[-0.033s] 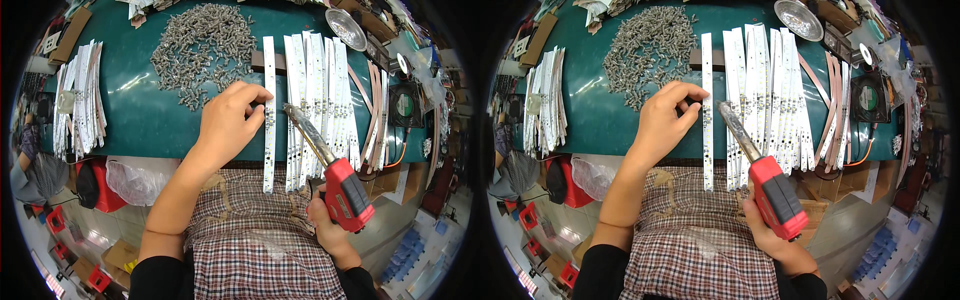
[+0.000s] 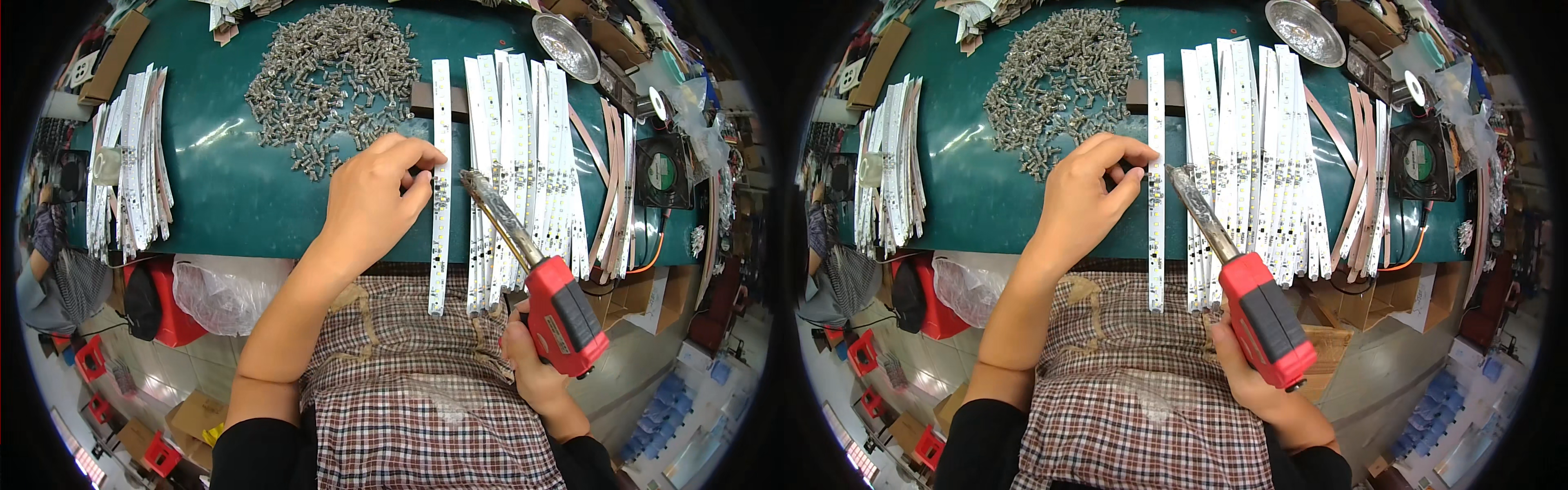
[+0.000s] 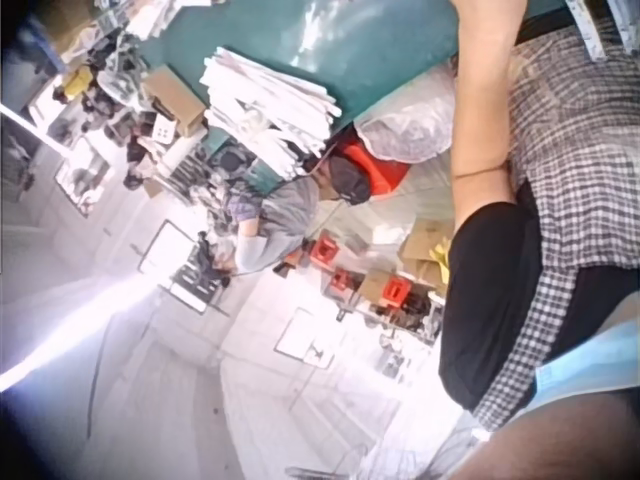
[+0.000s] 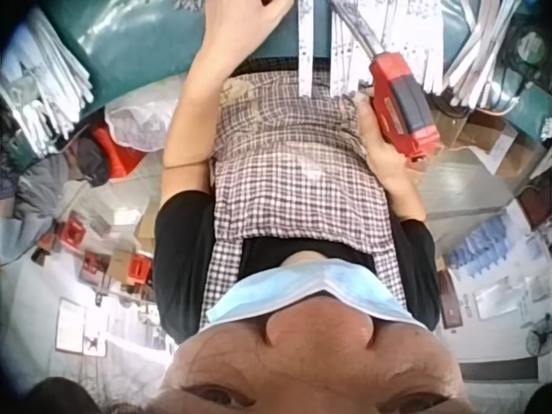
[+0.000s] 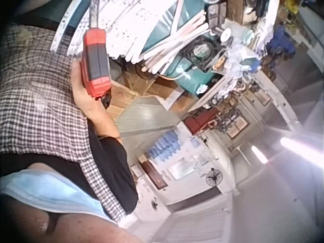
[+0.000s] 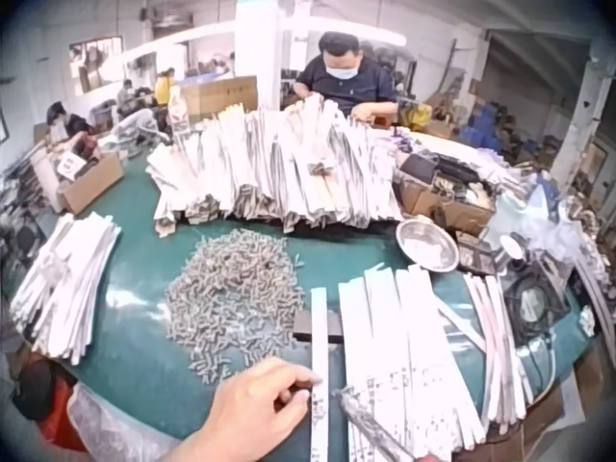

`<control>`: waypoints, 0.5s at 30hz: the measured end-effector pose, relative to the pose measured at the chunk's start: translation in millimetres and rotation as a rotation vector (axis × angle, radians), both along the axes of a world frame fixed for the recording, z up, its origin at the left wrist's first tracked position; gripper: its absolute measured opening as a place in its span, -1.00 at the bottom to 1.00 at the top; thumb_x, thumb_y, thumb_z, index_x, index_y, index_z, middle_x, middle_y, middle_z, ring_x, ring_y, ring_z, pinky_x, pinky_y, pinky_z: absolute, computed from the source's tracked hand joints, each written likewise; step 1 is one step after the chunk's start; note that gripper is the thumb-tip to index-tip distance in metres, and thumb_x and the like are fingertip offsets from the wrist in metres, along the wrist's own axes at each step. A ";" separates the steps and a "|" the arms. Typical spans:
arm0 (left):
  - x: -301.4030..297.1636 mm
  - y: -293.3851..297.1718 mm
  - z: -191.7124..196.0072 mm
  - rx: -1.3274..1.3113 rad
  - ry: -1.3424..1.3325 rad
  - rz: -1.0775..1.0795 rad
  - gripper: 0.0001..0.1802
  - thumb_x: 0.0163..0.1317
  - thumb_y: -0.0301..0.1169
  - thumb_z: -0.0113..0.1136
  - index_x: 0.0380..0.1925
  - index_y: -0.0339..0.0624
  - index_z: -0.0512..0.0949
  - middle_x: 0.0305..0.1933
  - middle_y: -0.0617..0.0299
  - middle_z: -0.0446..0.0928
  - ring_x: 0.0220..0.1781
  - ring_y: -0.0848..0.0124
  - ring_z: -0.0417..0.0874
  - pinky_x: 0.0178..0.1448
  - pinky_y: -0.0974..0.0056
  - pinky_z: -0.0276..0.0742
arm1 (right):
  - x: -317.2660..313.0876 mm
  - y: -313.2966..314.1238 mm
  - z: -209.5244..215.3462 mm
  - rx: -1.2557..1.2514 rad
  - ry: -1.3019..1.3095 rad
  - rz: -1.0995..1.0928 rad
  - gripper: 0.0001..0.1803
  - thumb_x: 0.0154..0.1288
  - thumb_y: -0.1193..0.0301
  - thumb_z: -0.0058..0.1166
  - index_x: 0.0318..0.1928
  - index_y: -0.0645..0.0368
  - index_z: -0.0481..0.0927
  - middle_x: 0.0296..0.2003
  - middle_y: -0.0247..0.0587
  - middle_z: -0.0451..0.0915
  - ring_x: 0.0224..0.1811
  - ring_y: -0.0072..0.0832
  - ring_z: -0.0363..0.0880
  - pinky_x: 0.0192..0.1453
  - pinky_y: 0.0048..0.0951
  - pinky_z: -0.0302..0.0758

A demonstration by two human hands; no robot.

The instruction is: The person attaches small components to LED strips by positioning each piece on a strip and soldering it with a soldering gun.

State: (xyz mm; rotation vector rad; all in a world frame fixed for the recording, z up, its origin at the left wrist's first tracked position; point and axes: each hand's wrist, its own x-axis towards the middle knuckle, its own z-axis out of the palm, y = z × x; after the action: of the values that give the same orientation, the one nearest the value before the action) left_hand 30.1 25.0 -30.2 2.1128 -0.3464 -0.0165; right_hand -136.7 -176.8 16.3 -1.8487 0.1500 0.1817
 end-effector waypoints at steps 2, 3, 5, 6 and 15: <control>-0.4 1.2 -3.8 0.006 -0.026 -0.001 -0.78 0.09 -0.57 0.22 -0.23 -0.13 0.65 -0.30 0.29 0.59 -0.44 0.50 0.56 -0.28 0.42 0.50 | 1.4 -0.5 -5.4 -0.071 -0.023 -0.001 -0.74 0.32 0.57 0.05 -0.01 0.25 0.38 -0.47 -0.27 0.47 -0.62 -0.69 0.37 -0.54 -0.60 0.34; 0.1 1.5 -4.5 0.004 -0.022 0.000 -0.78 0.09 -0.57 0.22 -0.23 -0.13 0.65 -0.30 0.29 0.59 -0.44 0.50 0.56 -0.28 0.42 0.50 | 2.5 -0.6 -6.2 -0.075 0.004 0.007 -0.78 0.32 0.57 0.05 -0.04 0.25 0.39 -0.50 -0.30 0.46 -0.62 -0.69 0.37 -0.54 -0.60 0.35; 0.7 1.8 -5.0 -0.011 -0.030 -0.017 -0.75 0.07 -0.57 0.24 -0.21 -0.10 0.66 -0.31 0.29 0.58 -0.45 0.50 0.56 -0.31 0.41 0.49 | 4.6 0.1 -5.7 -0.082 0.036 0.018 -0.81 0.33 0.56 0.05 -0.08 0.25 0.40 -0.53 -0.33 0.45 -0.63 -0.69 0.37 -0.54 -0.60 0.35; 1.0 2.0 -4.1 -0.011 -0.026 -0.016 -0.75 0.07 -0.57 0.24 -0.21 -0.10 0.66 -0.31 0.29 0.58 -0.45 0.50 0.56 -0.31 0.41 0.49 | 6.2 1.6 -4.1 -0.070 0.049 0.004 -0.84 0.33 0.55 0.05 -0.12 0.25 0.40 -0.55 -0.35 0.44 -0.63 -0.69 0.37 -0.54 -0.60 0.35; 2.9 2.9 -0.5 0.070 -0.049 -0.070 -0.70 0.04 -0.56 0.25 -0.19 -0.07 0.67 -0.31 0.28 0.59 -0.46 0.47 0.55 -0.33 0.39 0.49 | 9.4 6.0 3.1 -0.046 0.122 -0.053 -0.90 0.34 0.51 0.04 -0.23 0.25 0.42 -0.59 -0.37 0.40 -0.67 -0.69 0.33 -0.54 -0.59 0.37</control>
State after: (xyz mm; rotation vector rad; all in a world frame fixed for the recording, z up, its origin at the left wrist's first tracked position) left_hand 33.0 27.9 -30.7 2.1721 -0.4545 -0.0175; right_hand -127.3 -170.8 19.4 -1.8779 0.2890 0.2560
